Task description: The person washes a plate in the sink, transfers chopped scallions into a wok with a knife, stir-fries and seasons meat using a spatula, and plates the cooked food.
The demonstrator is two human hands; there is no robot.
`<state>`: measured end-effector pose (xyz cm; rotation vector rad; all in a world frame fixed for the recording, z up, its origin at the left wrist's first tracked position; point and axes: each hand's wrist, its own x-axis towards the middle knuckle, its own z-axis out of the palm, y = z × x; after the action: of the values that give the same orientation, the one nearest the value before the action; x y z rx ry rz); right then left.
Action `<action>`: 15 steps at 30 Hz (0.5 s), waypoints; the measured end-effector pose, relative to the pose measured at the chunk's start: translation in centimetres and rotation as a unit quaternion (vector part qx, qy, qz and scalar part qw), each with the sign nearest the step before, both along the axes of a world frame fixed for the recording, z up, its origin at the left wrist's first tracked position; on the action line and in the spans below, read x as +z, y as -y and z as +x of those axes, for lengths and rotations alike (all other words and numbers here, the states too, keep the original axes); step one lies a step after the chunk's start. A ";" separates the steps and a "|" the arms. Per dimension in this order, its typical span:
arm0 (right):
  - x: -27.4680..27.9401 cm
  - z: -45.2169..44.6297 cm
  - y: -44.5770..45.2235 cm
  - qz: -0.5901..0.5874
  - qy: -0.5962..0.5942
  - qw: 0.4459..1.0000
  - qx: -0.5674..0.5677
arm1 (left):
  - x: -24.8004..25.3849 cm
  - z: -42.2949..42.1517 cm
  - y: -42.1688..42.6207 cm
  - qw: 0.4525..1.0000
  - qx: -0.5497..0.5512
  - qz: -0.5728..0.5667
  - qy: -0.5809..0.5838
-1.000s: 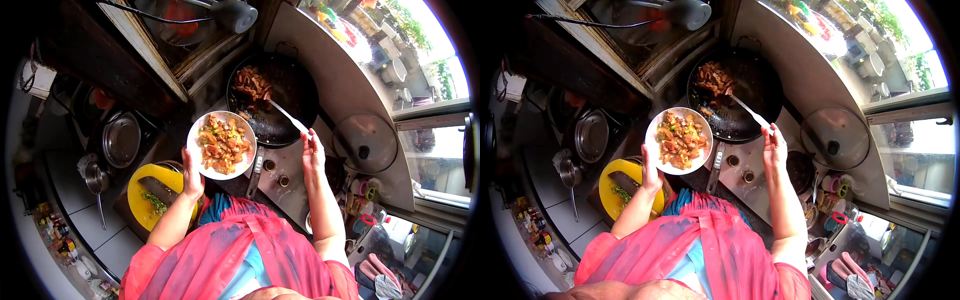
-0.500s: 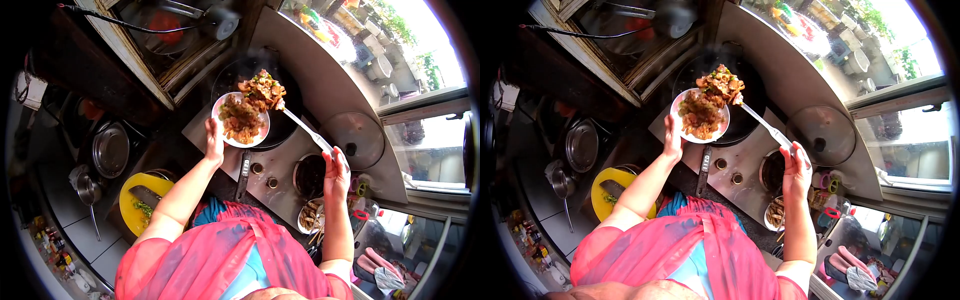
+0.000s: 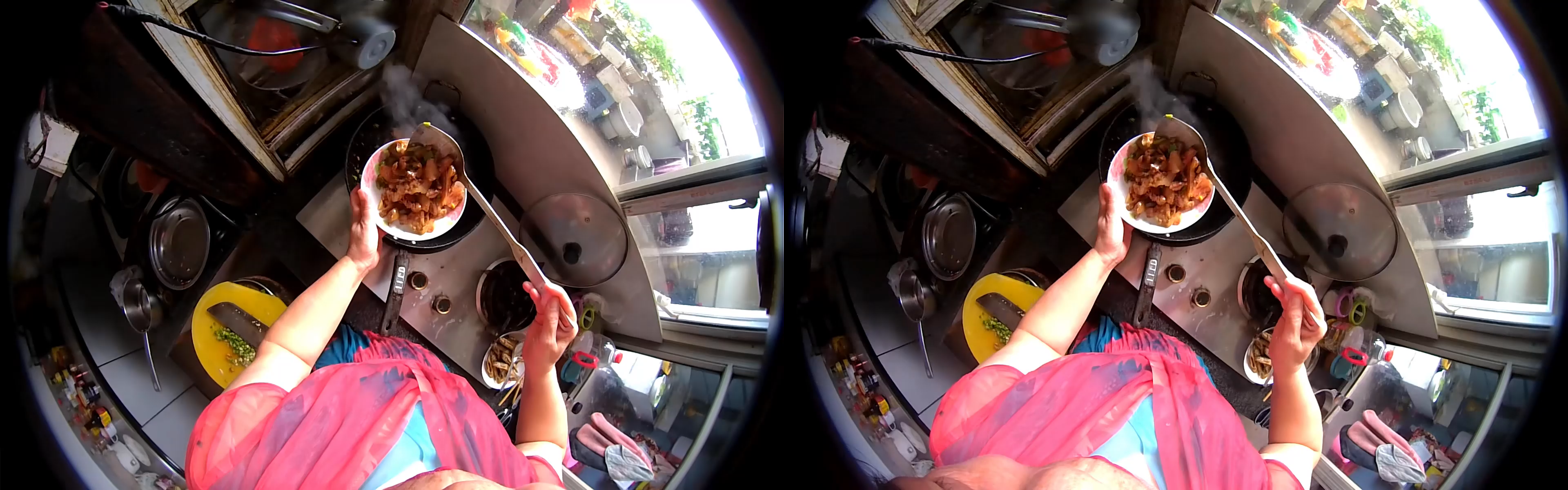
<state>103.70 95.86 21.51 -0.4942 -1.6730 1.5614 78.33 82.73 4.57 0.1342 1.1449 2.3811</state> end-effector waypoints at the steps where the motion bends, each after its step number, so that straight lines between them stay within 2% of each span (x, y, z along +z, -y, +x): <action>1: 0.3 0.0 0.1 0.038 0.008 0.999 0.004 | -0.2 0.1 0.3 1.000 -0.001 0.006 -0.012; 2: 0.4 0.1 0.3 0.076 0.017 0.997 0.006 | -0.3 0.2 0.5 0.999 -0.019 0.027 0.013; 5: 1.1 0.0 1.2 0.187 0.057 0.981 0.011 | 1.5 0.4 0.2 1.000 -0.004 -0.001 0.026; 8: 1.8 -0.3 1.8 0.263 0.073 0.962 0.013 | 1.9 0.9 0.0 1.000 0.023 -0.017 -0.013; 9: 2.1 -0.1 1.6 0.320 0.087 0.943 0.034 | 2.3 1.3 0.2 0.999 0.031 -0.026 -0.024; 11: 2.1 0.5 1.9 0.343 0.083 0.935 0.042 | 2.6 1.6 0.8 1.000 0.021 0.019 -0.003; 13: 2.3 0.4 2.2 0.357 0.090 0.929 0.040 | 2.5 0.9 0.3 0.998 0.031 0.006 -0.054; 15: 2.3 0.0 2.3 0.339 0.078 0.937 0.034 | 2.1 0.4 -0.5 0.999 0.017 -0.017 -0.046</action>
<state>103.72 93.60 23.78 -0.1963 -2.2224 0.9045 78.72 83.22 6.66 0.2161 1.2382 2.4050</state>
